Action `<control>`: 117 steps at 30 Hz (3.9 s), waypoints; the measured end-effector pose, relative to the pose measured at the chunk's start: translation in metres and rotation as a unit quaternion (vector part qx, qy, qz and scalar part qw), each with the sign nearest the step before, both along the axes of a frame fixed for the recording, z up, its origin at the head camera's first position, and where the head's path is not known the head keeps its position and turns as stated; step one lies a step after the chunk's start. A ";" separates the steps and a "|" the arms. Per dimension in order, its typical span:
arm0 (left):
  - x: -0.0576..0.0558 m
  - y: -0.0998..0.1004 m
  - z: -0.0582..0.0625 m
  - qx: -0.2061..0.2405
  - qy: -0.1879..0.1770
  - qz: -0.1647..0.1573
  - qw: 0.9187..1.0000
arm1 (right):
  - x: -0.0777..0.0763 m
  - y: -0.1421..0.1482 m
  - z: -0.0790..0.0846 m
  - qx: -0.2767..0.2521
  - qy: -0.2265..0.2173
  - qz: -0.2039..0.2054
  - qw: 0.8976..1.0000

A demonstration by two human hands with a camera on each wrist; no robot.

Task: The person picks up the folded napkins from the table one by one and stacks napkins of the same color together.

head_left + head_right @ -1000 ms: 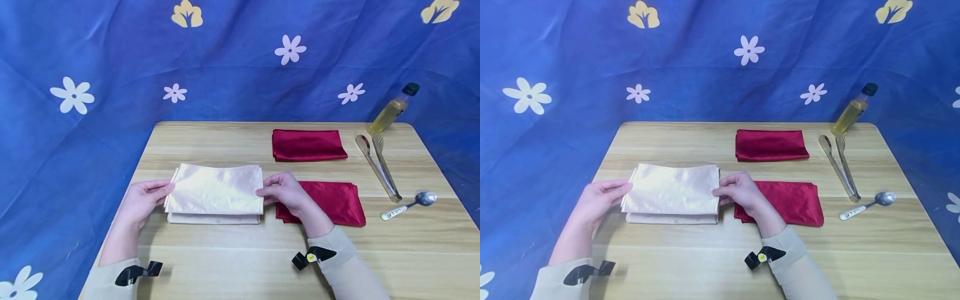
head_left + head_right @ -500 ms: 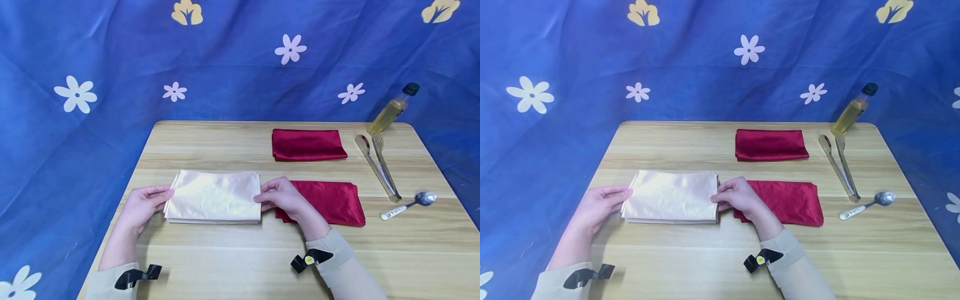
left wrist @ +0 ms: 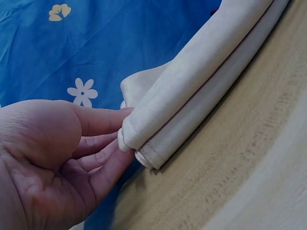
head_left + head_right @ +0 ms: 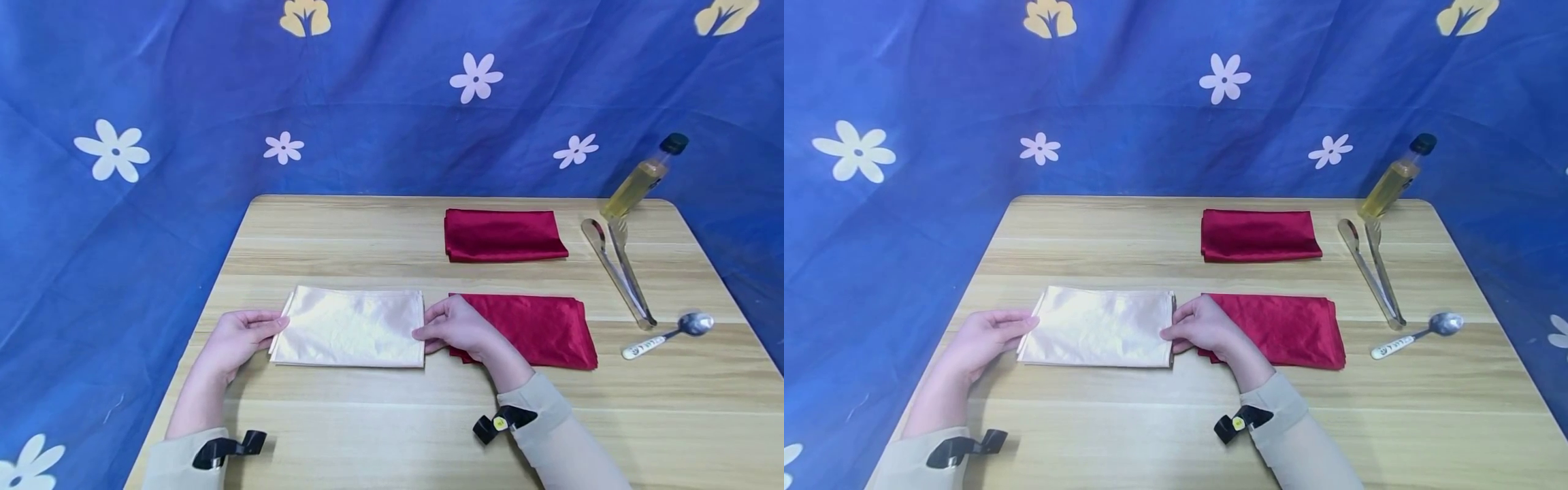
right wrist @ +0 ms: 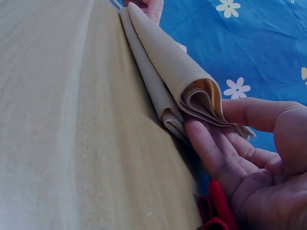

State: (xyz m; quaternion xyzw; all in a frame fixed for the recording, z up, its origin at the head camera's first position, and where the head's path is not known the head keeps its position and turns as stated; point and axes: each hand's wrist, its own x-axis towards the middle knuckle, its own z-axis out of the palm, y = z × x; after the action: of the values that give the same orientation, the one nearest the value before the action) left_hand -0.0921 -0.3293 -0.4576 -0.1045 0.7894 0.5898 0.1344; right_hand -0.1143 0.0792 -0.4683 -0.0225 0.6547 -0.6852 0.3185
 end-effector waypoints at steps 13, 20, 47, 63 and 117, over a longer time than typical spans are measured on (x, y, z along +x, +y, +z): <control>-0.007 0.003 0.005 -0.021 -0.008 0.012 1.000 | -0.006 -0.002 0.004 0.029 0.025 -0.039 0.998; -0.010 0.000 0.003 -0.034 -0.016 0.015 0.999 | -0.008 -0.007 0.001 0.032 0.026 -0.047 0.998; -0.014 0.001 0.024 -0.032 0.033 0.013 0.999 | -0.015 0.028 0.023 0.021 0.040 -0.008 0.999; -0.052 0.059 0.046 -0.001 0.059 0.000 0.998 | -0.036 0.104 0.041 0.000 0.123 -0.059 0.991; -0.188 0.301 0.010 -0.025 -0.001 -0.033 0.999 | -0.136 0.249 0.018 0.315 0.163 -0.142 0.924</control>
State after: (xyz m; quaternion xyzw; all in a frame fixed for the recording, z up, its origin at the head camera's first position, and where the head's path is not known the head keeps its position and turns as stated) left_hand -0.2803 -0.0281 -0.4473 -0.0820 0.8067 0.5652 0.1519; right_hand -0.2505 0.3284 -0.4506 0.0607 0.8760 -0.4685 0.0973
